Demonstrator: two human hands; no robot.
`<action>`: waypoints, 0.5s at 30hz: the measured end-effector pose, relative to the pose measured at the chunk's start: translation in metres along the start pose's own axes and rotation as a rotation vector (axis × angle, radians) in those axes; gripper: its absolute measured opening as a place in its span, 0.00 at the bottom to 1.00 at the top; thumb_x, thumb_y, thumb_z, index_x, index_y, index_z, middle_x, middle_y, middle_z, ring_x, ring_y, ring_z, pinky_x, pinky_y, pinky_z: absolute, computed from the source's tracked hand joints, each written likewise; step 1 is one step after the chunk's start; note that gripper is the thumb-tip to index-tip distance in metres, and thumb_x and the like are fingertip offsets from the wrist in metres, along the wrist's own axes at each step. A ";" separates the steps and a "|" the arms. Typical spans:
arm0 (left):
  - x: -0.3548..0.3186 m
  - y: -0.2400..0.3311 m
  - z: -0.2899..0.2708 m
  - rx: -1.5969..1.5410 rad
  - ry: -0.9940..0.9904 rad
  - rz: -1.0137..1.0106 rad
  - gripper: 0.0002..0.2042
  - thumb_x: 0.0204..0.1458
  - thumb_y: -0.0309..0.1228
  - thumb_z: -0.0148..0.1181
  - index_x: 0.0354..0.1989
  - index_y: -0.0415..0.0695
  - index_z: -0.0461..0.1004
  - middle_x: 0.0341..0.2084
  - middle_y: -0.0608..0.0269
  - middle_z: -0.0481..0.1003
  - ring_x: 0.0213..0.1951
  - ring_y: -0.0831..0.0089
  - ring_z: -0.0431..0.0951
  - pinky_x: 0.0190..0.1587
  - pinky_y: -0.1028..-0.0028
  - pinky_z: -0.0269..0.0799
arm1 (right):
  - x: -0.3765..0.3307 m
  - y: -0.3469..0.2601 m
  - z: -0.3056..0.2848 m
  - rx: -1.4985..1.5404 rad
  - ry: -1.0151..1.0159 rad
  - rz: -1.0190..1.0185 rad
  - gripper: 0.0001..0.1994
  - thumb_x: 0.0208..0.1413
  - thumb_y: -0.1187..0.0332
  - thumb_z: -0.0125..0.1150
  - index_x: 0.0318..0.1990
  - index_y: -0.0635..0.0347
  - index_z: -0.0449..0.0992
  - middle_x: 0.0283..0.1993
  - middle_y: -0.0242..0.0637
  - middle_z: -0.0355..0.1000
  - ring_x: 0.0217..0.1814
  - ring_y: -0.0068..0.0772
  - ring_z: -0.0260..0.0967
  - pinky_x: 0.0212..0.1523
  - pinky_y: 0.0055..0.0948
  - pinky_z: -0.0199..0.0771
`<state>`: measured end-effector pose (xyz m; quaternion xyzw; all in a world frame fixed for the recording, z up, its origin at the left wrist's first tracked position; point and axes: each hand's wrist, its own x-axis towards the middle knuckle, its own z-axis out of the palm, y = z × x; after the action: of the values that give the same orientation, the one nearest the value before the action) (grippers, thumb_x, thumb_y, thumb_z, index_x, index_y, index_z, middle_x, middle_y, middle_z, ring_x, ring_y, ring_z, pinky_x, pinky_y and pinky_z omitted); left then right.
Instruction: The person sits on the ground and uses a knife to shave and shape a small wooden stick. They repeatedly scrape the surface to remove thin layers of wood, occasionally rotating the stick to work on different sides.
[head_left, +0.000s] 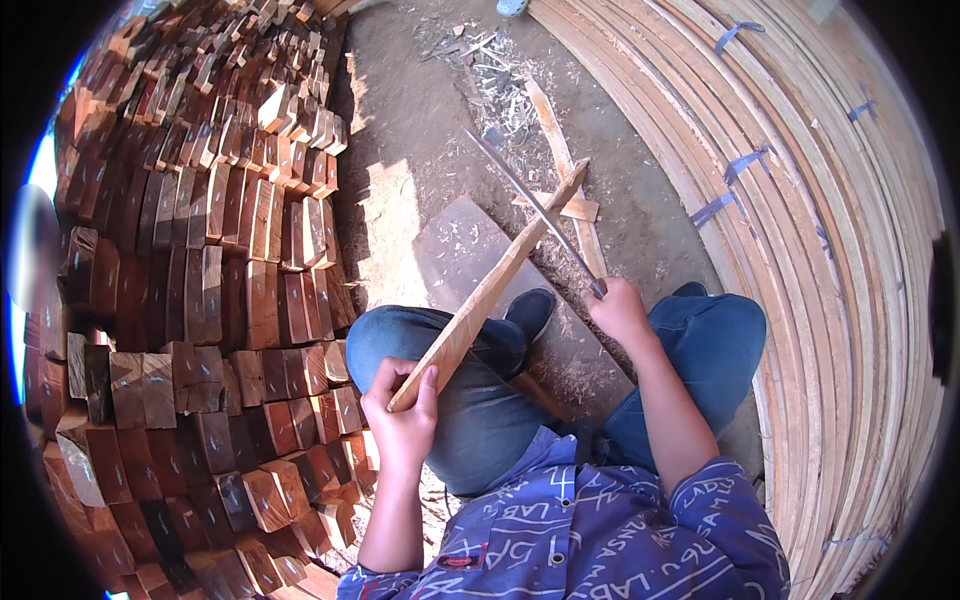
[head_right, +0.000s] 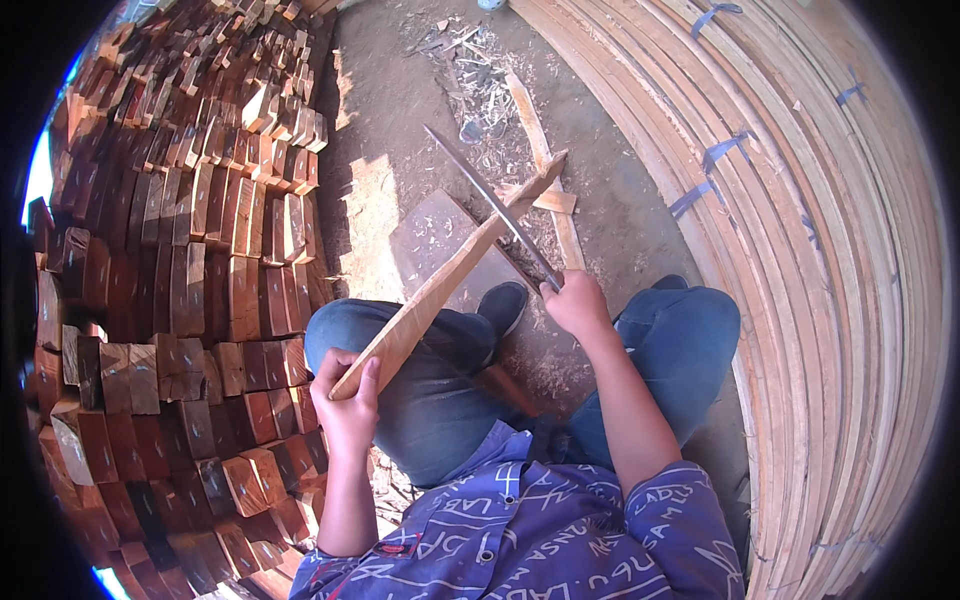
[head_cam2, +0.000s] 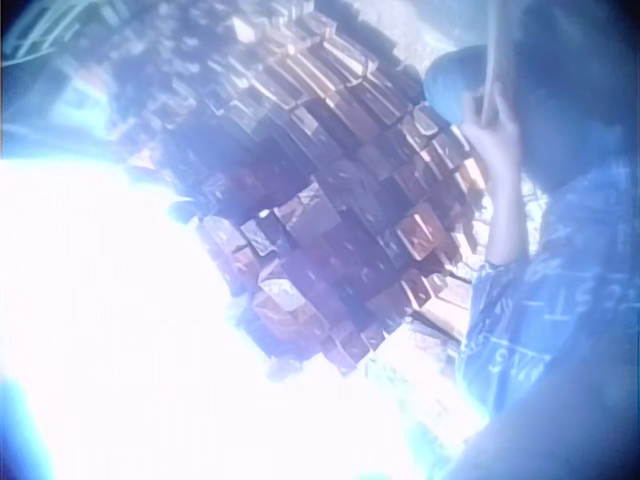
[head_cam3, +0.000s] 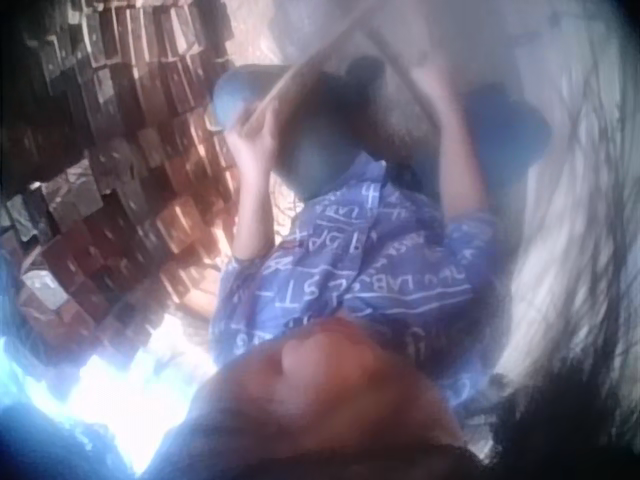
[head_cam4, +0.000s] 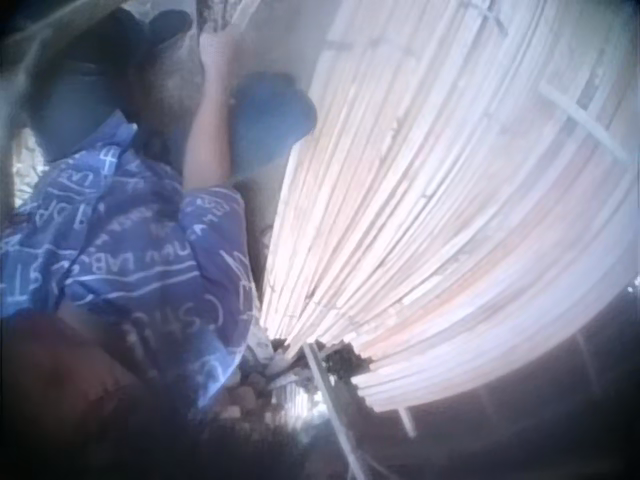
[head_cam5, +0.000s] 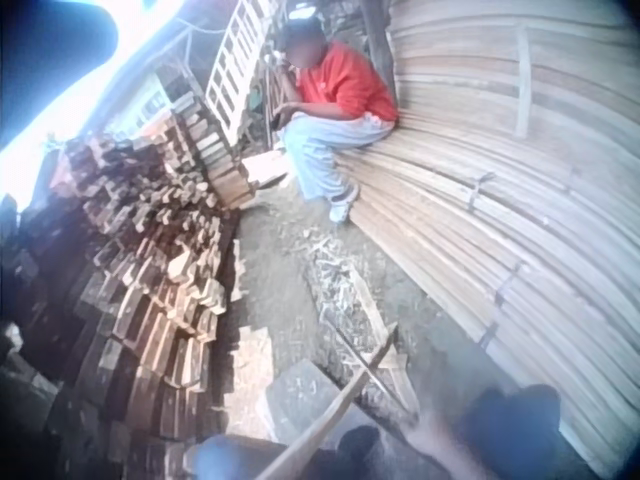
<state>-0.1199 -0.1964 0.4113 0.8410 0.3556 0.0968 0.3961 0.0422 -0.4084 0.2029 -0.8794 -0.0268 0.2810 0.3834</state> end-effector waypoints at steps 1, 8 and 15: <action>-0.001 -0.001 -0.001 0.004 0.001 -0.012 0.07 0.53 0.22 0.64 0.28 0.37 0.72 0.17 0.63 0.74 0.23 0.82 0.71 0.26 0.79 0.66 | -0.009 -0.015 0.001 -0.020 -0.024 -0.051 0.14 0.52 0.61 0.64 0.33 0.66 0.79 0.31 0.54 0.77 0.38 0.58 0.76 0.42 0.46 0.75; -0.001 0.005 -0.001 0.063 0.004 0.162 0.07 0.52 0.23 0.64 0.28 0.36 0.72 0.18 0.56 0.75 0.22 0.76 0.75 0.27 0.74 0.69 | -0.042 -0.007 0.038 0.193 -0.121 -0.046 0.16 0.50 0.59 0.67 0.32 0.66 0.79 0.29 0.52 0.77 0.36 0.53 0.77 0.39 0.43 0.74; 0.008 0.020 -0.005 0.104 -0.066 0.346 0.07 0.51 0.25 0.65 0.28 0.39 0.72 0.19 0.48 0.76 0.25 0.50 0.81 0.28 0.62 0.74 | -0.064 0.034 0.028 0.255 -0.047 0.025 0.13 0.51 0.62 0.67 0.29 0.65 0.79 0.20 0.40 0.72 0.19 0.35 0.69 0.23 0.36 0.67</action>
<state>-0.1056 -0.1967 0.4288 0.9117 0.1971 0.1174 0.3409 -0.0317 -0.4304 0.1943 -0.8170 0.0114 0.3074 0.4877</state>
